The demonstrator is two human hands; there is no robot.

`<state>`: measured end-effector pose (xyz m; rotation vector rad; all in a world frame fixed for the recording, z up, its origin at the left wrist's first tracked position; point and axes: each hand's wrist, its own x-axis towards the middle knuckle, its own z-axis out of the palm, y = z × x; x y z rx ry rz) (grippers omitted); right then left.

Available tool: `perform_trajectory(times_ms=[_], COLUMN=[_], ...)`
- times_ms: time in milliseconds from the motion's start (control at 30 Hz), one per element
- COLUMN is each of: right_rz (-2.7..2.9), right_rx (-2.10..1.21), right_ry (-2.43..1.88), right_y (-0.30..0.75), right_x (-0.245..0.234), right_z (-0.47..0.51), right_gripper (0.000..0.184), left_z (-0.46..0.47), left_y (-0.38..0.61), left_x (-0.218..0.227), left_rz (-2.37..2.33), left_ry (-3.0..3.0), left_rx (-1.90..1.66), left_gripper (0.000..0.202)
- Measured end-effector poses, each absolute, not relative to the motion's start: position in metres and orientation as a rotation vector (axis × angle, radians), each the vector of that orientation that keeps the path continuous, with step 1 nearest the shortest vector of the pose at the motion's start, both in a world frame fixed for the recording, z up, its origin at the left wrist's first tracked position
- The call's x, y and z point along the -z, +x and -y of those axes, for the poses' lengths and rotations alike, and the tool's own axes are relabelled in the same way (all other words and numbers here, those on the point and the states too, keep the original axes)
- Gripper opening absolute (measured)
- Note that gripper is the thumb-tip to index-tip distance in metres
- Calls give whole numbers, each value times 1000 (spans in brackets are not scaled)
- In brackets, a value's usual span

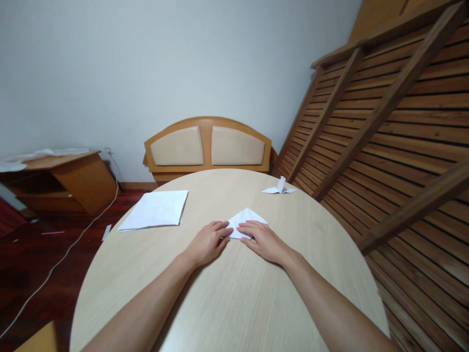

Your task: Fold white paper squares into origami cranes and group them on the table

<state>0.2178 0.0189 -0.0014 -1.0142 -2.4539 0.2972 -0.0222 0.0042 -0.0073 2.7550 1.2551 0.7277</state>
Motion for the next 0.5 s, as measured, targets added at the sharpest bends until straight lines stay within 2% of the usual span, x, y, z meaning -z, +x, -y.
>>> perform_trajectory(times_ms=[500], right_rz=[2344], right_rx=[-242], right_ry=[-927], right_y=[205], right_x=[-13], right_z=[-13], right_gripper=[21], left_z=[-3], left_y=[-19], left_x=[0], left_rz=[-1270], left_ry=[2746], left_rx=[-779], left_gripper=[28])
